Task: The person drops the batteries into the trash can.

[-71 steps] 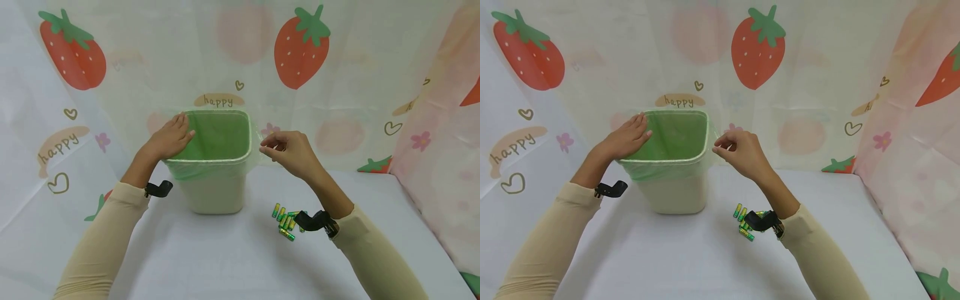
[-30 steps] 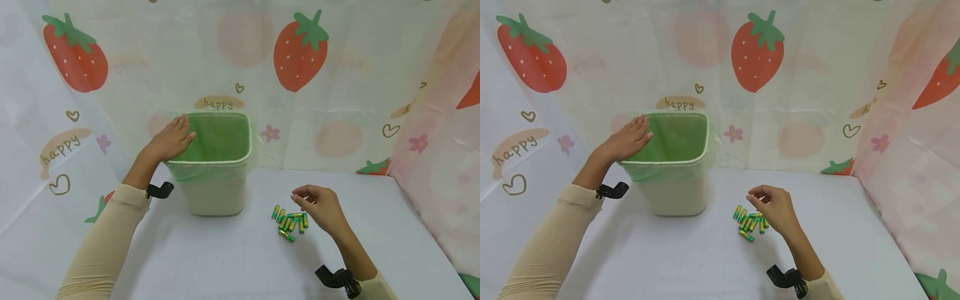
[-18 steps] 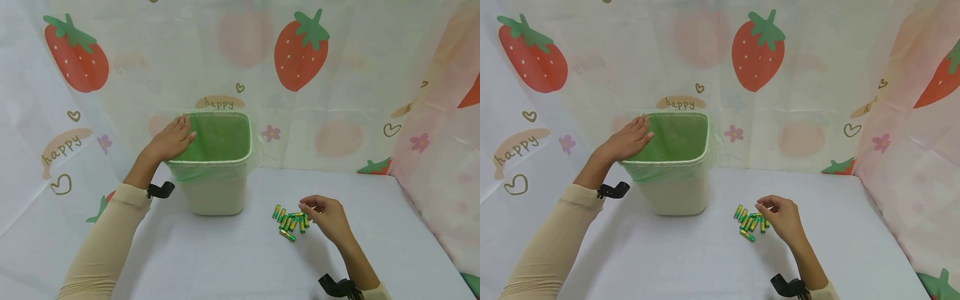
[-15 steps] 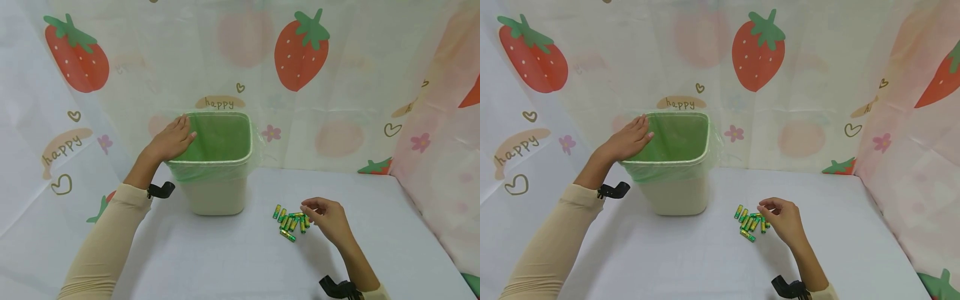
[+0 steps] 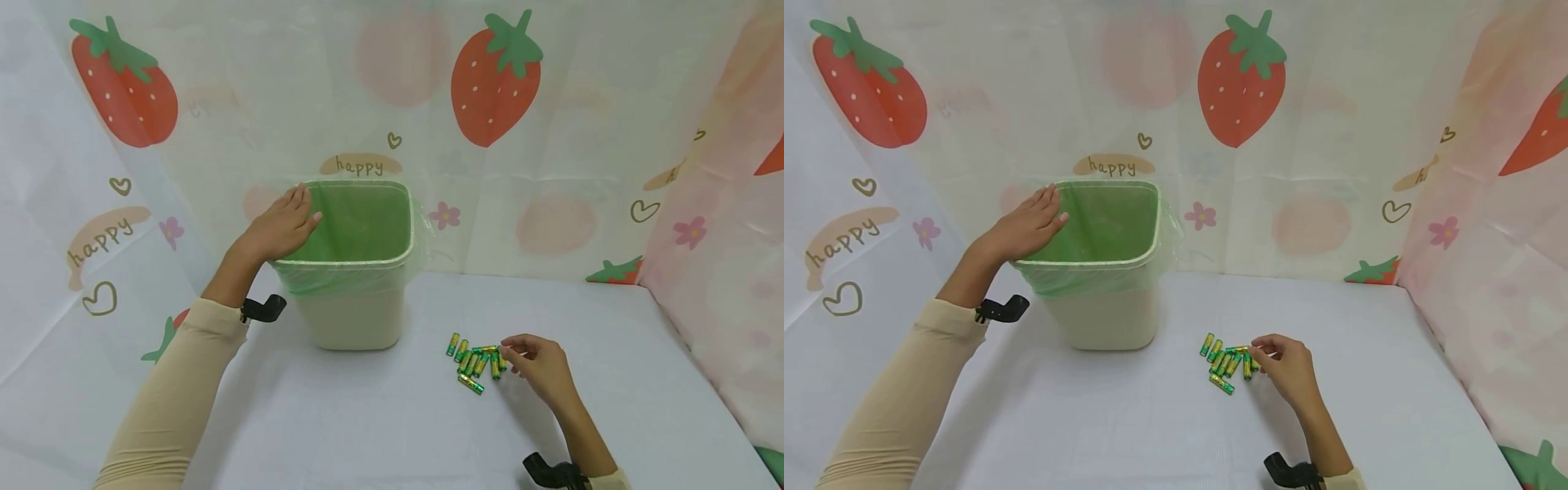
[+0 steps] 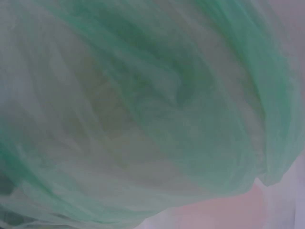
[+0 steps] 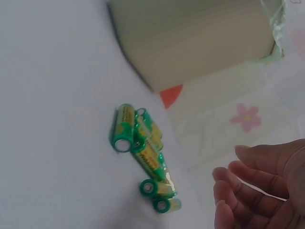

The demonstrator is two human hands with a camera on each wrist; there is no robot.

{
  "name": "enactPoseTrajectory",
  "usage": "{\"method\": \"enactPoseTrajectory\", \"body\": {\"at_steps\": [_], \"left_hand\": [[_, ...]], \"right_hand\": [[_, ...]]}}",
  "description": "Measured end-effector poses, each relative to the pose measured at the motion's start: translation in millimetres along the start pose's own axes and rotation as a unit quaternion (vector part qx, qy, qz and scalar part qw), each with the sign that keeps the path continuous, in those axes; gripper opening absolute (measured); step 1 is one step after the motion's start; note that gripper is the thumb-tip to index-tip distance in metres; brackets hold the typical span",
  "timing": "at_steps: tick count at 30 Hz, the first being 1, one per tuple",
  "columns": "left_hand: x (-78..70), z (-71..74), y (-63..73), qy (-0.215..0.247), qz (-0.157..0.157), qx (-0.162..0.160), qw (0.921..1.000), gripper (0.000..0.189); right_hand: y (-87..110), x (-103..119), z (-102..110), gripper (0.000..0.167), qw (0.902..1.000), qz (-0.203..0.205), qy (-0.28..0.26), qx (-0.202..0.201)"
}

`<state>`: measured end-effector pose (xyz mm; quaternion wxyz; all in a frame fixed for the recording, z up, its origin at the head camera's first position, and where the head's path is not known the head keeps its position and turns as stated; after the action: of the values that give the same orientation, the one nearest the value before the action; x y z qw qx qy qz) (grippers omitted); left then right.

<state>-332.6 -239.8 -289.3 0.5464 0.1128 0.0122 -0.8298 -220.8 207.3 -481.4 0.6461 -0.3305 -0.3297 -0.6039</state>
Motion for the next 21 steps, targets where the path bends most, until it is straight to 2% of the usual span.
{"method": "enactPoseTrajectory", "body": {"at_steps": [10, 21], "left_hand": [[0.6, -0.4, -0.4, 0.0, -0.001, -0.001, 1.0, 0.068], [0.1, 0.3, 0.3, -0.001, 0.001, 0.001, 1.0, 0.068]], "right_hand": [[-5.9, -17.3, -6.7, 0.021, 0.9998, -0.014, -0.002, -0.017], [-10.7, -35.1, -15.1, 0.024, 0.9982, -0.054, -0.007, -0.024]]}}
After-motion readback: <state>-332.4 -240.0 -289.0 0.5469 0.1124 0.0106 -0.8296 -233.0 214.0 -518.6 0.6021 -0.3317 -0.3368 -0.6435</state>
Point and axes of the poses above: each hand's wrist, its own y-axis away from the middle knuckle, its own z-axis out of the back of the hand, x = y × z, the point moved 1 cm from there along -y, towards the middle knuckle, and after that the axes turned 6 degrees about x, right-handed, at the moved point
